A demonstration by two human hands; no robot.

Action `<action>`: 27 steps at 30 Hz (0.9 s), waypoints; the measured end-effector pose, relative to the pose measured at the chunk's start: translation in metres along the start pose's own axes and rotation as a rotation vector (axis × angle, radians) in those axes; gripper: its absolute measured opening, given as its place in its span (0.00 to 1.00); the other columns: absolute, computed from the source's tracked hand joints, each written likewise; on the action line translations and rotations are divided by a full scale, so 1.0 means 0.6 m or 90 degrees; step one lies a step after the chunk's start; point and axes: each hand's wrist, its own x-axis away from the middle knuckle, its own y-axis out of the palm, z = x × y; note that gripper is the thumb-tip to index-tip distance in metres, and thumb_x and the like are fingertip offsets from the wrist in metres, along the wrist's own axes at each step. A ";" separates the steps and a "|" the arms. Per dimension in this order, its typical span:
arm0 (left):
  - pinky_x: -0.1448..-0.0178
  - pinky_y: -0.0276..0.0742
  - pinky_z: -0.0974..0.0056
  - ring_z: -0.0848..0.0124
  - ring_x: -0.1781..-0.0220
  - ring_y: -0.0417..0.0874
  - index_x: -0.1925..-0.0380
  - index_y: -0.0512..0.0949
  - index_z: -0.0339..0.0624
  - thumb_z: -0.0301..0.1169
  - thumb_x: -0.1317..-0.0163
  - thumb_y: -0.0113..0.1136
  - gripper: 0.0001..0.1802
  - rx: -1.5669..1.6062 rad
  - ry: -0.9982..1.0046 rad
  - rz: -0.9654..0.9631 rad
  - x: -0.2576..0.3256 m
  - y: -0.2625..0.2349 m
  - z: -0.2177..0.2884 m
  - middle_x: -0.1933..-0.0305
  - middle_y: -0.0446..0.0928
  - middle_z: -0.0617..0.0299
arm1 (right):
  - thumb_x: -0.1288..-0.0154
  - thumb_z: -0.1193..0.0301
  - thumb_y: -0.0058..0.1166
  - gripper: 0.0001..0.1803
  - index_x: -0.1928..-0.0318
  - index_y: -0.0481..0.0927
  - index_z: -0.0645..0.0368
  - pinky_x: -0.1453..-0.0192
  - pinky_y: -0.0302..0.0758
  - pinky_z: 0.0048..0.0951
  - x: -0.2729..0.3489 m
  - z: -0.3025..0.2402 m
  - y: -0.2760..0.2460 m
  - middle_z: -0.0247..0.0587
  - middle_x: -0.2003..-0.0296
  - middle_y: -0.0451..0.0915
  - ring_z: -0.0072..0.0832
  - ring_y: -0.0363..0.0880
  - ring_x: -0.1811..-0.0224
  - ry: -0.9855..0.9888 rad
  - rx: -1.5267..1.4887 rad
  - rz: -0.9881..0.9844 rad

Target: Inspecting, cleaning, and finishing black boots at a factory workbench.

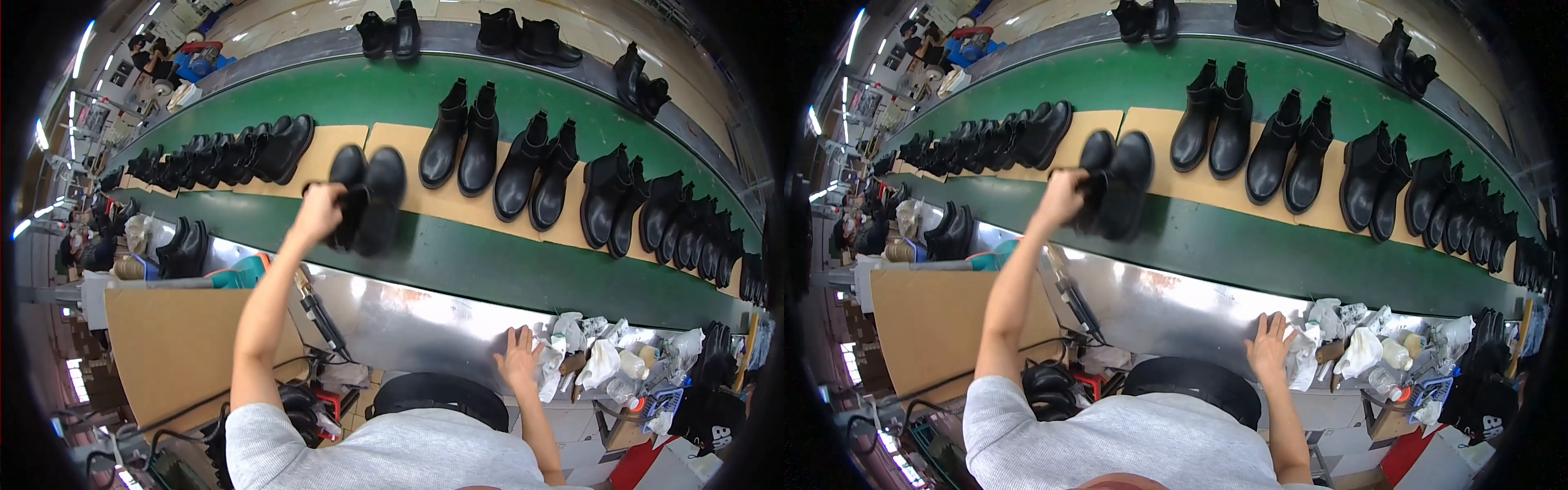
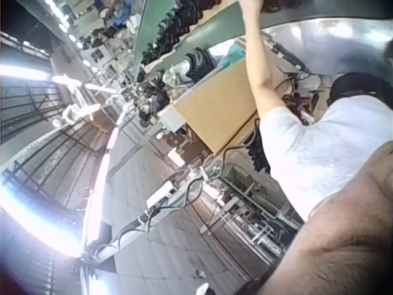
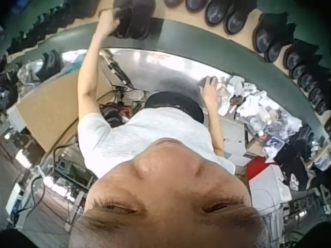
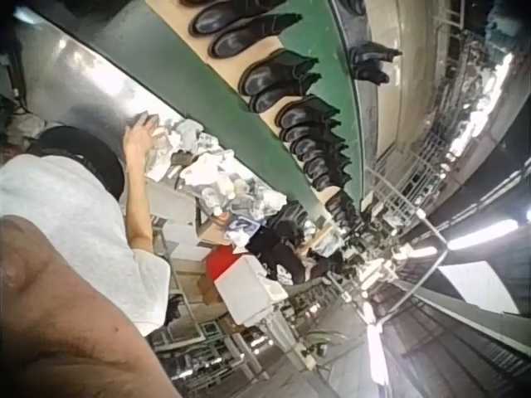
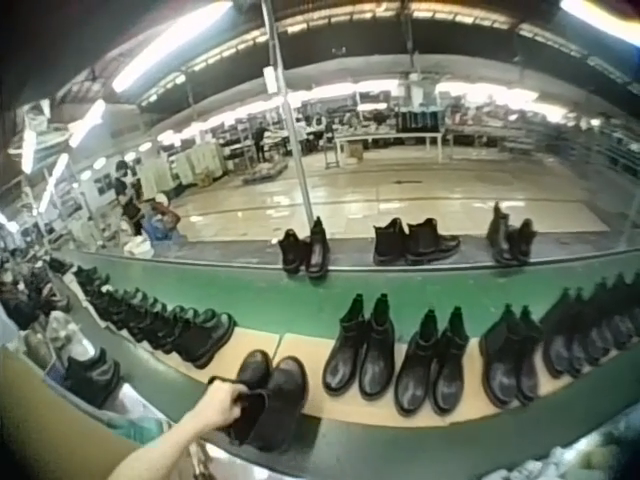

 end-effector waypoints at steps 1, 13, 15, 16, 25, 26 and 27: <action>0.55 0.74 0.49 0.47 0.62 0.78 0.70 0.79 0.35 0.19 0.57 0.55 0.11 -0.037 0.014 0.006 -0.048 -0.001 -0.040 0.68 0.77 0.42 | 0.51 0.58 0.63 0.46 0.36 0.57 0.65 0.36 0.38 0.72 0.000 0.005 0.017 0.65 0.34 0.47 0.52 0.44 0.29 0.010 0.017 -0.027; 0.51 0.74 0.52 0.47 0.56 0.78 0.64 0.77 0.29 0.34 0.48 0.56 0.17 0.171 0.035 0.121 -0.398 0.096 0.101 0.58 0.77 0.38 | 0.57 0.58 0.68 0.55 0.33 0.50 0.63 0.38 0.42 0.74 -0.007 -0.009 0.002 0.65 0.32 0.39 0.54 0.37 0.28 0.043 -0.016 -0.080; 0.50 0.75 0.55 0.51 0.53 0.80 0.63 0.80 0.34 0.45 0.50 0.60 0.23 0.081 -0.114 -0.075 -0.465 0.144 0.191 0.55 0.78 0.43 | 0.57 0.57 0.68 0.55 0.33 0.49 0.62 0.39 0.45 0.74 -0.003 -0.010 -0.006 0.64 0.32 0.38 0.55 0.36 0.28 0.050 -0.043 -0.092; 0.48 0.75 0.56 0.54 0.51 0.80 0.60 0.80 0.36 0.47 0.51 0.61 0.26 0.032 -0.151 -0.106 -0.483 0.180 0.214 0.53 0.78 0.45 | 0.57 0.57 0.68 0.55 0.33 0.49 0.62 0.39 0.45 0.74 -0.001 -0.009 -0.006 0.64 0.32 0.38 0.55 0.36 0.28 0.058 -0.040 -0.092; 0.50 0.75 0.56 0.55 0.52 0.80 0.55 0.80 0.48 0.37 0.50 0.59 0.20 -0.035 -0.002 -0.002 -0.408 0.216 0.132 0.56 0.80 0.53 | 0.55 0.62 0.66 0.50 0.33 0.52 0.60 0.41 0.55 0.70 0.013 -0.011 0.008 0.62 0.32 0.42 0.53 0.38 0.28 0.049 -0.134 -0.051; 0.53 0.75 0.57 0.54 0.55 0.81 0.54 0.79 0.43 0.33 0.48 0.60 0.19 -0.002 0.050 -0.031 -0.382 0.186 0.140 0.59 0.80 0.48 | 0.54 0.63 0.66 0.49 0.34 0.53 0.62 0.40 0.54 0.70 0.011 -0.007 0.017 0.63 0.32 0.42 0.54 0.39 0.28 0.057 -0.137 -0.038; 0.60 0.75 0.62 0.56 0.66 0.82 0.59 0.79 0.38 0.27 0.47 0.59 0.14 0.073 0.179 0.139 -0.334 0.166 0.122 0.65 0.79 0.43 | 0.54 0.63 0.66 0.48 0.35 0.53 0.65 0.39 0.54 0.68 0.005 -0.010 0.015 0.66 0.33 0.43 0.55 0.40 0.28 0.041 -0.154 -0.032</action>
